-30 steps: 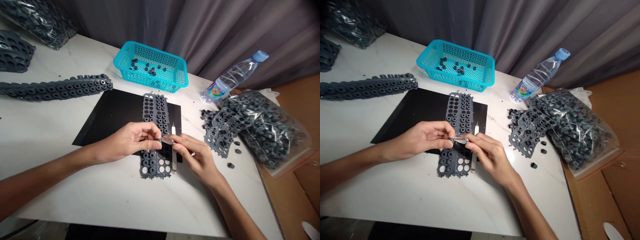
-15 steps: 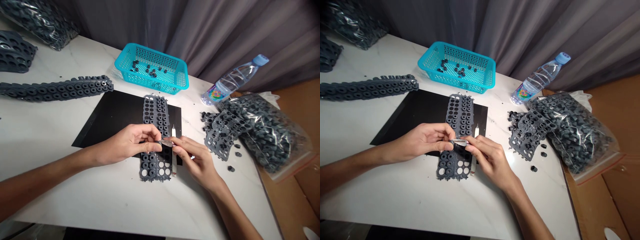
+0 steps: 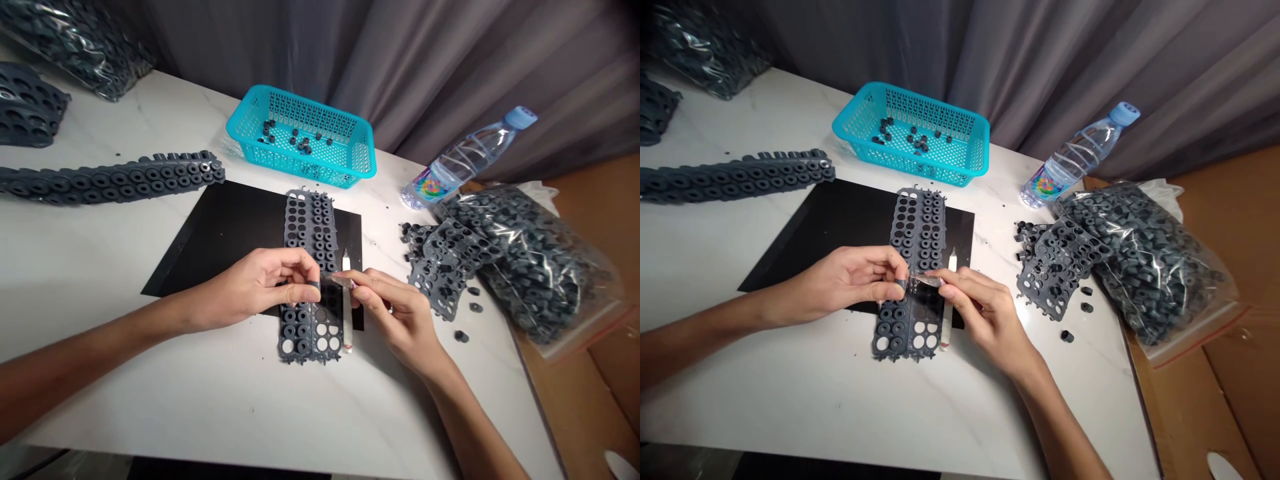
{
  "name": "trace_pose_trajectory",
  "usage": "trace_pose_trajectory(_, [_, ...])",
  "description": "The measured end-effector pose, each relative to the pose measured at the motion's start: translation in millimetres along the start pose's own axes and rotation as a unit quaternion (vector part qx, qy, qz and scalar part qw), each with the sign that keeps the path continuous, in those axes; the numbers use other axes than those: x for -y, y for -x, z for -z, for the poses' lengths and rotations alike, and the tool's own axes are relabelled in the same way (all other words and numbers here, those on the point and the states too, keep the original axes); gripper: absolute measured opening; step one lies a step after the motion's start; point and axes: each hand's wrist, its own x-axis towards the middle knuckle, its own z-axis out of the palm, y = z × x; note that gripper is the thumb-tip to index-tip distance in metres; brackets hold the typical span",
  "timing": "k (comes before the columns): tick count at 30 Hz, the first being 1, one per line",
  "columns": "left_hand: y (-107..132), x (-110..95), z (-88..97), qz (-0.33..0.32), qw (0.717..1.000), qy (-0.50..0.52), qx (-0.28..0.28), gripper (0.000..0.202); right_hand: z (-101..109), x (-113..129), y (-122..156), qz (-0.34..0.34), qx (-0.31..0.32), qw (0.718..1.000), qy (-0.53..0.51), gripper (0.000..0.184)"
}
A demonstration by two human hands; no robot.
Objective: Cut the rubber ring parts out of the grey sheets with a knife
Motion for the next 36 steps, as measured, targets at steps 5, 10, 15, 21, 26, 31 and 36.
trace_pose_trajectory(5, [0.2, 2.0, 0.8, -0.016, 1.000, -0.001, 0.003, 0.015, 1.2, -1.6, 1.3, 0.006, 0.027, 1.000, -0.005, 0.030])
trace_pose_trajectory(10, [0.4, 0.7, 0.6, -0.029, 1.000, -0.003, 0.006, 0.014, 1.1, -1.5, 2.4, 0.017, 0.040, 0.999, -0.014, 0.031])
trace_pose_trajectory(15, [-0.2, -0.2, -0.3, -0.036, 0.999, -0.005, 0.005, 0.018, 3.0, -0.2, 1.8, 0.012, 0.033, 0.999, -0.009, 0.030])
trace_pose_trajectory(21, [-0.8, 0.3, -2.1, -0.026, 1.000, -0.010, -0.010, 0.023, -3.4, -4.5, 0.1, -0.055, -0.033, 0.998, -0.026, 0.033])
trace_pose_trajectory(26, [-1.0, 9.8, -5.6, -0.009, 0.999, -0.041, -0.015, 0.025, -26.9, -2.9, -2.2, -0.146, -0.036, 0.974, -0.171, 0.034])
trace_pose_trajectory(31, [-2.6, 19.7, -11.1, 0.001, 0.997, -0.064, -0.042, 0.026, -40.8, -0.5, -5.8, -0.183, -0.037, 0.953, -0.237, 0.032])
trace_pose_trajectory(36, [-4.4, 22.1, -12.7, -0.009, 0.997, -0.055, -0.061, 0.029, -40.2, -0.2, -4.2, -0.167, -0.036, 0.963, -0.207, 0.028])
